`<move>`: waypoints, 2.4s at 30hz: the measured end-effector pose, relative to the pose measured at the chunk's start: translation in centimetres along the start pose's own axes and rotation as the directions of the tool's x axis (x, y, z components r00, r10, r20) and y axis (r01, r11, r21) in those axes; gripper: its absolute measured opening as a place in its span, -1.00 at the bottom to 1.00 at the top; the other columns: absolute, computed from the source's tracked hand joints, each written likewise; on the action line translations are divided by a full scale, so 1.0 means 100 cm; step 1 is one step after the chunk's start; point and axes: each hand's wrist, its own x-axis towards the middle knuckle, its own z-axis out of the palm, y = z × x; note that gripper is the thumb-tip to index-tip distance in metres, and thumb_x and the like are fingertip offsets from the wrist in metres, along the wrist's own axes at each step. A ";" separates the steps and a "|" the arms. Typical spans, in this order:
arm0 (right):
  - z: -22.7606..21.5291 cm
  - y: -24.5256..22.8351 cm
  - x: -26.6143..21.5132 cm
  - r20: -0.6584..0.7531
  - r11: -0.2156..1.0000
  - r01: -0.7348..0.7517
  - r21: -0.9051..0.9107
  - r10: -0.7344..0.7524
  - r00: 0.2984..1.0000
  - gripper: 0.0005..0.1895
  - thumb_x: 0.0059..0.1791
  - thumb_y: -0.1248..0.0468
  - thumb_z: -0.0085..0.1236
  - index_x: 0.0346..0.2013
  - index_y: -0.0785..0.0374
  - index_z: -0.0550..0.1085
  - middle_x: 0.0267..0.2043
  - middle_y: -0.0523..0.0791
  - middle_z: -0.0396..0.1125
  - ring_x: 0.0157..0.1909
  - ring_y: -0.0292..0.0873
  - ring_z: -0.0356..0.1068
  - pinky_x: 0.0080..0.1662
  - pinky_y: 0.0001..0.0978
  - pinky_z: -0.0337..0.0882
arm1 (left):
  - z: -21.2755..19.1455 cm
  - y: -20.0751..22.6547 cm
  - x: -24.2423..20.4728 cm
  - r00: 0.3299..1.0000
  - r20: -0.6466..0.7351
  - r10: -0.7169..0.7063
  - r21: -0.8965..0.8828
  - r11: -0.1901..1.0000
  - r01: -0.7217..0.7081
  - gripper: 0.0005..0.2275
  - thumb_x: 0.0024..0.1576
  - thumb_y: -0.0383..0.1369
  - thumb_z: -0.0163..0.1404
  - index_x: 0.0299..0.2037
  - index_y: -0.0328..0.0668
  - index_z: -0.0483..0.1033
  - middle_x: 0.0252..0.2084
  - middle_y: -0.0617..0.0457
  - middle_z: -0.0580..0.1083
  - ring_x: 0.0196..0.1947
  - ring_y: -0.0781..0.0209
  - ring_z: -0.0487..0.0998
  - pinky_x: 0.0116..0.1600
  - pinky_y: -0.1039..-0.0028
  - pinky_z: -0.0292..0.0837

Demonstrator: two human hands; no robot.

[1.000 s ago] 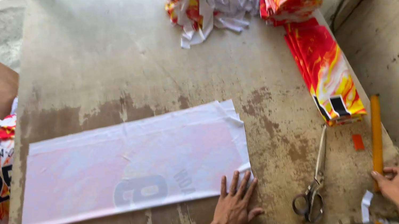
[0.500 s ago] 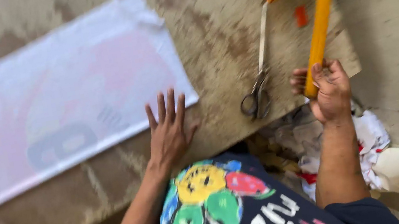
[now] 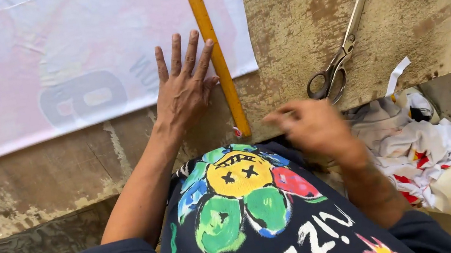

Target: The person cuts a large piece of white fabric using shears, then folds it and uses a ruler and red chalk to draw a pattern. They proceed to cut the fabric along the marked lines to create a specific shape, then place a piece of patterned fabric on top of the cut piece.

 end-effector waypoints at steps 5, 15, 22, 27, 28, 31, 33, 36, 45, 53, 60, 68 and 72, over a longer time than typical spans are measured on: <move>-0.096 0.146 0.118 -0.617 0.977 0.130 0.168 0.001 0.787 -0.76 0.29 0.41 0.02 0.09 0.01 0.57 -0.14 -0.19 0.55 -0.31 -0.33 0.55 -0.37 -0.43 0.55 | -0.015 0.000 0.000 0.988 0.055 0.144 0.007 0.989 -0.145 -0.33 0.49 -0.06 -0.06 0.71 -0.18 -0.01 0.74 -0.18 -0.09 0.69 -0.35 -0.27 0.61 -0.38 -0.54; -0.226 0.286 0.305 -0.941 0.959 0.177 -0.220 -0.256 0.221 -0.60 0.06 0.02 0.56 0.05 0.11 0.60 -0.21 -0.17 0.60 -0.18 0.01 0.62 -0.14 -0.02 0.52 | -0.017 0.003 0.013 0.988 0.018 0.152 0.006 0.988 -0.153 -0.32 0.38 -0.10 -0.01 0.67 -0.21 0.10 0.70 -0.21 0.10 0.66 -0.48 -0.02 0.55 -0.53 -0.29; -0.214 0.308 0.306 -0.891 0.908 0.072 -0.413 -0.419 0.173 -0.70 0.15 0.35 -0.04 -0.47 0.15 0.46 -0.51 -0.26 0.29 -0.39 -0.41 0.31 -0.47 -0.21 0.23 | -0.019 0.002 0.007 0.986 0.102 0.129 0.035 0.990 -0.133 -0.25 0.45 0.17 -0.18 0.72 -0.04 -0.08 0.75 -0.05 -0.10 0.71 -0.25 -0.25 0.59 -0.42 -0.58; -0.148 0.194 0.210 -0.897 0.758 0.620 0.205 -0.108 0.428 -0.85 0.28 0.33 -0.03 -0.05 0.26 0.52 -0.30 -0.06 0.45 -0.39 -0.23 0.68 -0.35 -0.42 0.86 | -0.018 0.000 0.014 0.989 0.090 0.117 0.017 0.993 -0.119 -0.23 0.42 0.21 -0.18 0.73 0.00 -0.07 0.75 -0.08 -0.09 0.72 -0.29 -0.25 0.58 -0.44 -0.62; -0.128 0.172 0.186 -0.857 0.669 0.680 0.299 -0.126 0.501 -0.88 0.30 0.35 0.15 0.06 0.36 0.58 -0.19 -0.04 0.53 -0.33 -0.23 0.69 -0.23 -0.45 0.95 | -0.015 0.002 0.009 0.989 0.069 0.134 0.009 0.991 -0.135 -0.23 0.42 0.21 -0.16 0.73 -0.03 -0.03 0.75 -0.11 -0.05 0.71 -0.36 -0.21 0.57 -0.47 -0.61; -0.078 0.080 0.135 -0.767 0.655 0.633 0.413 -0.124 0.629 -0.87 0.28 0.40 0.18 0.11 0.35 0.60 -0.06 -0.05 0.53 -0.26 -0.26 0.67 -0.26 -0.54 0.91 | -0.014 0.002 0.011 0.989 0.040 0.144 0.007 0.990 -0.144 -0.23 0.42 0.20 -0.12 0.73 -0.04 0.01 0.74 -0.15 0.00 0.71 -0.46 -0.12 0.55 -0.53 -0.59; -0.056 0.052 0.125 -0.727 0.680 0.644 0.350 -0.236 0.645 -0.85 0.27 0.43 0.20 0.13 0.44 0.56 -0.05 0.06 0.54 -0.26 -0.17 0.70 -0.26 -0.52 0.89 | -0.013 -0.001 0.013 0.987 0.023 0.159 0.010 0.987 -0.160 -0.23 0.42 0.19 -0.10 0.73 -0.05 0.04 0.74 -0.17 0.03 0.70 -0.49 -0.08 0.55 -0.53 -0.60; -0.029 0.017 0.124 -0.621 0.696 0.652 0.301 -0.377 0.688 -0.85 0.24 0.47 0.27 0.09 0.50 0.55 -0.11 0.13 0.56 -0.29 -0.11 0.71 -0.31 -0.52 0.85 | -0.012 0.000 0.010 0.987 0.015 0.158 0.014 0.987 -0.159 -0.22 0.41 0.20 -0.08 0.72 -0.05 0.06 0.73 -0.18 0.06 0.70 -0.50 -0.05 0.54 -0.53 -0.61; -0.001 -0.050 0.157 -0.486 0.763 0.628 0.152 -0.496 0.720 -0.89 0.16 0.32 0.33 -0.18 0.34 0.62 -0.34 -0.04 0.61 -0.46 -0.26 0.67 -0.49 -0.55 0.75 | -0.012 -0.002 0.011 0.985 -0.014 0.173 0.018 0.985 -0.173 -0.23 0.42 0.14 -0.01 0.72 -0.08 0.06 0.73 -0.18 0.09 0.69 -0.50 -0.05 0.56 -0.50 -0.57; 0.001 -0.067 0.173 -0.511 0.785 0.598 0.162 -0.452 0.731 -0.86 0.10 0.29 0.39 -0.31 0.27 0.64 -0.41 -0.12 0.60 -0.51 -0.32 0.66 -0.58 -0.57 0.70 | -0.009 -0.003 0.010 0.984 -0.031 0.176 -0.008 0.984 -0.176 -0.24 0.41 0.08 0.05 0.71 -0.12 0.10 0.72 -0.18 0.09 0.68 -0.48 -0.10 0.57 -0.49 -0.53; 0.008 -0.062 0.165 -0.463 0.789 0.610 0.082 -0.511 0.724 -0.79 0.16 0.41 0.28 -0.38 0.28 0.56 -0.46 -0.06 0.55 -0.58 -0.31 0.60 -0.59 -0.61 0.64 | -0.012 -0.001 0.011 0.988 -0.012 0.153 -0.008 0.988 -0.153 -0.24 0.41 0.10 0.06 0.71 -0.06 0.05 0.73 -0.14 0.07 0.68 -0.46 -0.10 0.53 -0.58 -0.52; 0.054 0.060 0.067 0.157 0.963 0.135 -0.233 -0.100 0.983 -0.73 0.00 0.01 0.25 -0.27 0.10 0.71 -0.21 -0.14 0.66 -0.19 -0.18 0.56 -0.12 -0.23 0.44 | -0.012 0.012 0.001 0.970 -0.028 0.241 -0.104 0.965 -0.243 -0.15 0.20 -0.02 0.44 0.66 0.09 0.24 0.70 -0.32 -0.15 0.66 -0.45 -0.27 0.55 -0.51 -0.57; 0.035 0.102 0.095 -0.691 0.759 0.652 0.002 -0.470 0.549 -0.86 0.21 0.35 0.32 -0.07 0.43 0.60 -0.21 0.21 0.51 -0.19 0.16 0.58 -0.17 -0.03 0.57 | 0.017 0.022 -0.010 0.865 0.120 0.487 0.128 0.857 -0.500 -0.65 0.14 -0.01 0.27 0.14 0.50 0.65 0.64 0.14 0.28 0.73 -0.16 -0.12 0.69 -0.36 -0.40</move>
